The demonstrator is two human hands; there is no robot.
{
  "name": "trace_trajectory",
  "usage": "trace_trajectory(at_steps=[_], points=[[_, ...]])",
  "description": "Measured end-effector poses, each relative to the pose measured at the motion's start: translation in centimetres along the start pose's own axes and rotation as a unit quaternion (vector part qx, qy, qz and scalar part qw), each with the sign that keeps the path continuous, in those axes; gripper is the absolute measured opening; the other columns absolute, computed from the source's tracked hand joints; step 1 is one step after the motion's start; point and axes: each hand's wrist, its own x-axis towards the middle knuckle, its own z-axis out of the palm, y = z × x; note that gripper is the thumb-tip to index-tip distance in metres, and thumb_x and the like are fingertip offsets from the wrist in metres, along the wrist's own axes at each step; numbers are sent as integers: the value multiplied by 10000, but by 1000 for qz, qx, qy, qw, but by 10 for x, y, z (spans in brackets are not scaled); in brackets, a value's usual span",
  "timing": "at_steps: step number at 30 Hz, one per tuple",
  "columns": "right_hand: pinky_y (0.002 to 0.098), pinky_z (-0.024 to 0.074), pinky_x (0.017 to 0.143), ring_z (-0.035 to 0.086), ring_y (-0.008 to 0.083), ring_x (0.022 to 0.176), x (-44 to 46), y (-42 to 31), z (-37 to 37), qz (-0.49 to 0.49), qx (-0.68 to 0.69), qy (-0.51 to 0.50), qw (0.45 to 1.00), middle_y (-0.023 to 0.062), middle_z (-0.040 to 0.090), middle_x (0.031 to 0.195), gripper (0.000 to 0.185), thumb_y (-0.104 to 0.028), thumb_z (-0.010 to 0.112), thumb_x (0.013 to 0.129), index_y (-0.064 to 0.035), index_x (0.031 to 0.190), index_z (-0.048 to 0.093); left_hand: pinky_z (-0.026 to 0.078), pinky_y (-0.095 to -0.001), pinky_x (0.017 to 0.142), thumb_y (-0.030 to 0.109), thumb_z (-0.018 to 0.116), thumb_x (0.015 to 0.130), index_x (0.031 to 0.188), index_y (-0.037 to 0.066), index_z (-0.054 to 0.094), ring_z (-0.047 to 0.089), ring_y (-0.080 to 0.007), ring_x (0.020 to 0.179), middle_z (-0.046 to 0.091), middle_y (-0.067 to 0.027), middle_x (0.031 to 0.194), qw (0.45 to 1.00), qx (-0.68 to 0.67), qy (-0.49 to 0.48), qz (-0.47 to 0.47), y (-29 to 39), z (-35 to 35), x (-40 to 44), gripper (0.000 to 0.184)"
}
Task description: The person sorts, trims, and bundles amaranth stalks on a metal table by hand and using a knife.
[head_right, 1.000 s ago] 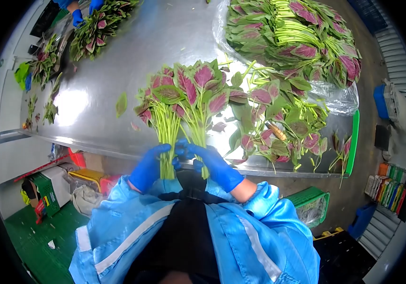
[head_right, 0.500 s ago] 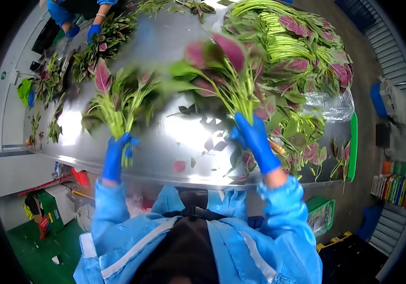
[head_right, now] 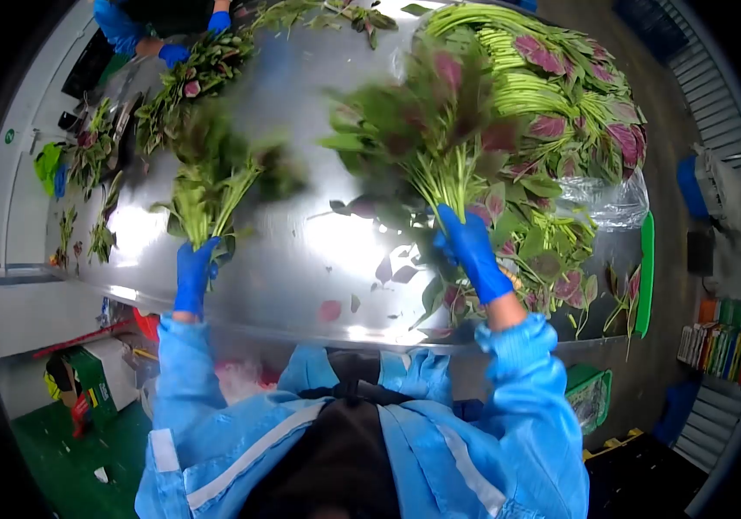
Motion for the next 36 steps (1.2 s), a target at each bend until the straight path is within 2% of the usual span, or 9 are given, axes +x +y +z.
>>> trace_trajectory(at_steps=[2,8,12,18,22,26,29,32,36], points=[[241,296,371,403,81,404,-10,-34,10,-34,36,-7,999,12,517,582,378,-413,530,940,-56,1010,633,359,-233,365,206,678,854,980,19,603,468,-89,399,631,-73,668,998,54,-2,24,11,-2,10,238],[203,234,349,294,49,370,-70,-98,56,-134,263,-97,951,-34,386,548,538,-497,480,951,-21,1190,560,352,-207,444,315,567,945,1208,25,563,446,-45,508,546,35,730,940,-318,-118,30,66,19,-23,391],[216,320,386,379,72,410,-74,-66,119,-63,248,-144,956,-2,468,577,494,-472,490,956,-24,1138,589,411,-202,509,333,550,952,1237,30,548,497,-58,583,547,24,760,945,-270,-182,-19,24,93,-72,417],[236,405,444,578,108,571,-75,64,156,160,165,-213,950,54,617,717,409,-464,535,935,-65,1003,602,467,-268,518,308,542,953,1120,39,570,554,-131,616,583,-39,775,840,-361,-290,-283,-102,145,-102,318],[332,481,602,624,189,739,-78,66,149,13,29,-218,976,120,636,836,501,-497,530,926,-20,1072,580,498,-303,539,257,545,947,1098,40,572,588,-162,644,607,-58,794,864,-308,-314,-247,-92,146,-105,265],[428,462,797,585,361,950,-90,41,135,-188,-207,-154,948,230,579,1072,574,-485,577,890,12,1177,546,529,-357,832,164,556,921,1248,12,525,634,-231,972,631,-131,1100,896,-295,-291,-161,-129,157,-92,362],[445,433,854,535,397,1051,-82,59,135,-312,-328,-74,889,256,539,1138,658,-516,626,825,30,1183,542,492,-392,942,116,556,905,1335,0,443,592,-272,1100,577,-163,1230,813,-425,-308,-253,-128,156,-100,460],[464,392,908,471,417,1136,-84,53,135,-352,-471,-2,809,271,500,1196,726,-538,639,800,71,1178,525,489,-404,956,90,556,892,1359,4,412,588,-286,1108,559,-170,1255,775,-468,-319,-280,-121,158,-105,496],[456,360,956,423,395,1221,-84,42,135,-355,-452,-19,818,259,476,1253,781,-552,656,776,73,1217,496,488,-428,958,71,572,866,1368,13,404,584,-296,1114,556,-169,1260,806,-417,-326,-266,-120,160,-104,533]])
